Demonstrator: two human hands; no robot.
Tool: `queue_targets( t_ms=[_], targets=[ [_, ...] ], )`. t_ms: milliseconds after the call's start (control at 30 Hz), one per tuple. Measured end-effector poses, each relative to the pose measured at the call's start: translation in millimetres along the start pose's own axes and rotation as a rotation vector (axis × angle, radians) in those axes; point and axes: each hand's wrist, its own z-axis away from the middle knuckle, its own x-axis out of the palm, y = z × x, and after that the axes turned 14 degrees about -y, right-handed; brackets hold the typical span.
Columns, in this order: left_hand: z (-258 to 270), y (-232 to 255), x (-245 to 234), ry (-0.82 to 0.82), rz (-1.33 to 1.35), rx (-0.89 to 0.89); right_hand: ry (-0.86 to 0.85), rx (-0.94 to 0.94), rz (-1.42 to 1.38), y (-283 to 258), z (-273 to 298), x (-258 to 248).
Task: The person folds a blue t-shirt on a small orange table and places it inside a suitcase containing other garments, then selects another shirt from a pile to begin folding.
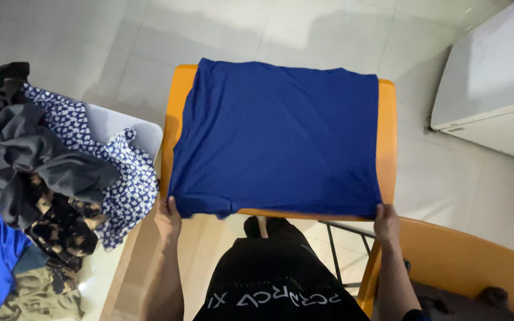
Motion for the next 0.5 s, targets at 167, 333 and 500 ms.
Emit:
queue_targets(
  t_ms=[167,333,500],
  targets=[
    [10.4,12.4,-16.6,-0.007,0.182,-0.076,0.156,-0.021,-0.053,2.9,17.6,-2.0],
    [16.2,-4.3,-13.5,-0.191,0.336,0.028,-0.139,0.053,0.055,3.9,26.2,-0.4],
    [4.0,-35.2,1.8,-0.355,0.406,0.018,-0.213,-0.026,0.008,8.8,24.5,-0.1]
  ],
)
